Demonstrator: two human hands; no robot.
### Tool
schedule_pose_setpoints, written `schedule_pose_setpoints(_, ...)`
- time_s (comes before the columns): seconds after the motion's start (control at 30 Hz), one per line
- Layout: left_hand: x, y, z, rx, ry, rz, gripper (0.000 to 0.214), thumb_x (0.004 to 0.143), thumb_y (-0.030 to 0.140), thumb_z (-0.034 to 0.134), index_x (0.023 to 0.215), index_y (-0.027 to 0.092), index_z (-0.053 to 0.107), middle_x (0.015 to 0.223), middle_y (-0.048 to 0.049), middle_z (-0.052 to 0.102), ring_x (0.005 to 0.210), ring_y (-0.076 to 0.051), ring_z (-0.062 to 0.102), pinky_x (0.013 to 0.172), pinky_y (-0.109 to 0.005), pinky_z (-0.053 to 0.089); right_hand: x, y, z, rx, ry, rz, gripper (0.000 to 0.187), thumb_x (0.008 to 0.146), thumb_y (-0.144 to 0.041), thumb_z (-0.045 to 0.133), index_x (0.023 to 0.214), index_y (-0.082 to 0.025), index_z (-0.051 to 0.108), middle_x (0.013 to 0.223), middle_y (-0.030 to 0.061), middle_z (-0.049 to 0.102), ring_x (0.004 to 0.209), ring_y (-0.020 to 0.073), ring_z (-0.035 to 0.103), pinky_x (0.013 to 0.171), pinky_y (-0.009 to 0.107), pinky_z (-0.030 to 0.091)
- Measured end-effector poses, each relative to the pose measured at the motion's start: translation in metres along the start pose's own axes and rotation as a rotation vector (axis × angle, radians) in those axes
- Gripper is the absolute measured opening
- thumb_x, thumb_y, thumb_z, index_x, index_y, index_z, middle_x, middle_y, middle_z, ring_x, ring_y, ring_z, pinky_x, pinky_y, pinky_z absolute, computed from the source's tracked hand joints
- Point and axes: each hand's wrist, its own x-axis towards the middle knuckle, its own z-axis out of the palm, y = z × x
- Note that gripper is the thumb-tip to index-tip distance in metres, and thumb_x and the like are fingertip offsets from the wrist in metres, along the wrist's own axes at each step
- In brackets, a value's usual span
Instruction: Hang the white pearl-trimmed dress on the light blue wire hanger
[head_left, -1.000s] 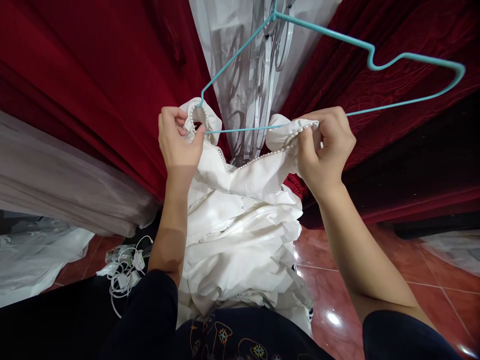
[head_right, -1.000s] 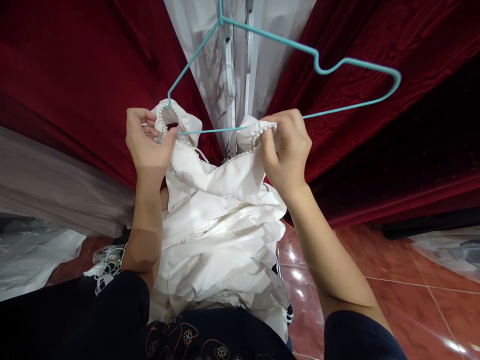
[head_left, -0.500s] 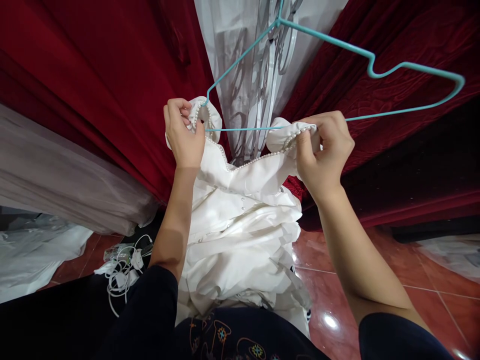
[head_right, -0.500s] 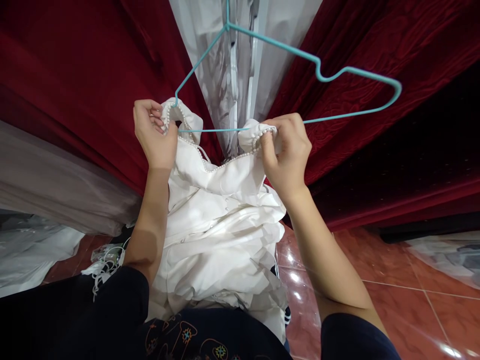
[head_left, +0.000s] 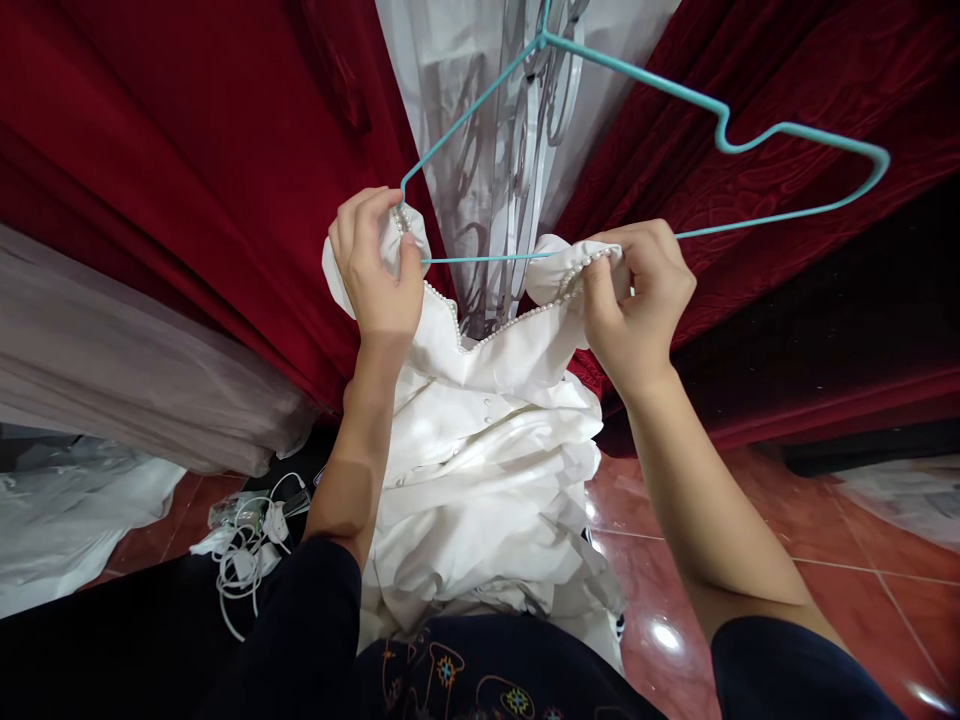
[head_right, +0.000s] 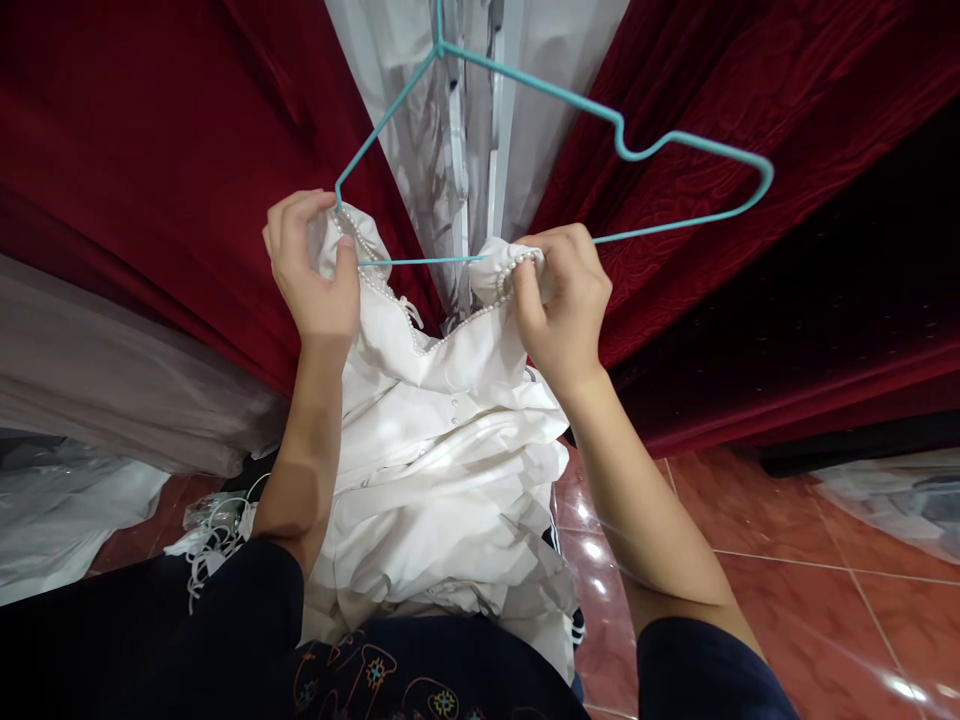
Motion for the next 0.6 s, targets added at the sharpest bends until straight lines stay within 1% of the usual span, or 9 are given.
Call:
schedule_pose_setpoints(0.07,0.002,-0.001,-0.002,-0.01,-0.064,-0.002,0.026,0.107,0.039,0.064,0.132,0.032,0.06,0.135,-0.0065,0.066,0.134,-0.03,0.058,0.122,-0.051,0.046,0.001,0.0,-0.001,-0.016,0.0,0.009,0.022,0.103,-0.038,0.054,0.092,-0.024,0.066,0.096,0.0078,0.07,0.098,0.0241,0.07,0.094,0.047,0.06)
schedule_pose_setpoints(0.13,0.002,0.005,-0.004,-0.04,-0.081,-0.025,0.026,0.107,0.037,0.063,0.132,0.034,0.06,0.134,-0.0067,0.067,0.135,-0.03,0.058,0.123,-0.05,0.046,0.002,0.0,0.0,-0.026,0.008,0.013,0.023,0.103,-0.039,0.053,0.091,-0.024,0.066,0.095,0.0078,0.071,0.098,0.0241,0.07,0.092,0.046,0.06)
schedule_pose_setpoints(0.23,-0.003,0.029,-0.006,-0.078,-0.007,0.032,0.026,0.11,0.03,0.054,0.135,0.032,0.058,0.139,-0.0086,0.064,0.142,-0.029,0.057,0.127,-0.052,0.044,0.001,-0.002,0.002,-0.017,0.029,0.001,0.024,0.103,-0.039,0.052,0.09,-0.025,0.067,0.094,0.0076,0.071,0.096,0.0243,0.069,0.092,0.047,0.06)
schedule_pose_setpoints(0.3,-0.009,0.048,-0.003,-0.053,-0.026,0.062,0.029,0.112,0.027,0.046,0.139,0.032,0.055,0.15,-0.0096,0.06,0.15,-0.028,0.053,0.13,-0.053,0.041,0.0,-0.003,0.005,-0.026,0.035,0.007,0.025,0.104,-0.04,0.051,0.091,-0.026,0.067,0.094,0.0077,0.071,0.096,0.0247,0.07,0.093,0.048,0.06)
schedule_pose_setpoints(0.4,-0.02,0.071,0.008,-0.044,-0.22,0.105,0.037,0.111,0.018,0.038,0.141,0.031,0.056,0.156,-0.0085,0.06,0.15,-0.024,0.054,0.128,-0.049,0.043,0.0,-0.002,0.006,-0.037,0.033,0.019,0.027,0.104,-0.043,0.05,0.091,-0.026,0.067,0.094,0.0077,0.071,0.097,0.0249,0.07,0.093,0.047,0.061)
schedule_pose_setpoints(0.47,-0.027,0.078,0.018,-0.06,-0.373,0.151,0.041,0.108,0.014,0.039,0.141,0.028,0.06,0.148,-0.0075,0.068,0.14,-0.023,0.061,0.123,-0.045,0.047,0.0,-0.002,0.005,-0.028,0.03,0.018,0.027,0.104,-0.043,0.051,0.092,-0.026,0.068,0.095,0.0075,0.071,0.098,0.024,0.071,0.093,0.046,0.061)
schedule_pose_setpoints(0.5,-0.03,0.08,0.023,-0.052,-0.42,0.164,0.041,0.108,0.013,0.04,0.14,0.027,0.063,0.143,-0.0068,0.072,0.134,-0.023,0.064,0.12,-0.043,0.048,0.0,-0.002,0.004,-0.021,0.029,0.018,0.026,0.103,-0.042,0.051,0.093,-0.026,0.069,0.096,0.0074,0.072,0.097,0.0235,0.071,0.092,0.045,0.061)
schedule_pose_setpoints(0.53,-0.033,0.081,0.028,-0.037,-0.442,0.167,0.041,0.108,0.013,0.042,0.139,0.026,0.065,0.139,-0.006,0.074,0.13,-0.023,0.065,0.118,-0.042,0.048,0.0,-0.002,0.003,-0.015,0.023,0.019,0.025,0.103,-0.041,0.052,0.094,-0.025,0.069,0.096,0.0074,0.072,0.097,0.0233,0.071,0.093,0.044,0.061)
schedule_pose_setpoints(0.6,-0.037,0.083,0.033,-0.026,-0.417,0.158,0.041,0.109,0.011,0.042,0.134,0.025,0.071,0.133,-0.0042,0.077,0.125,-0.022,0.066,0.115,-0.041,0.047,-0.002,-0.003,-0.001,-0.002,0.006,0.007,0.023,0.102,-0.04,0.053,0.096,-0.026,0.071,0.098,0.0075,0.072,0.099,0.0238,0.07,0.094,0.045,0.06)
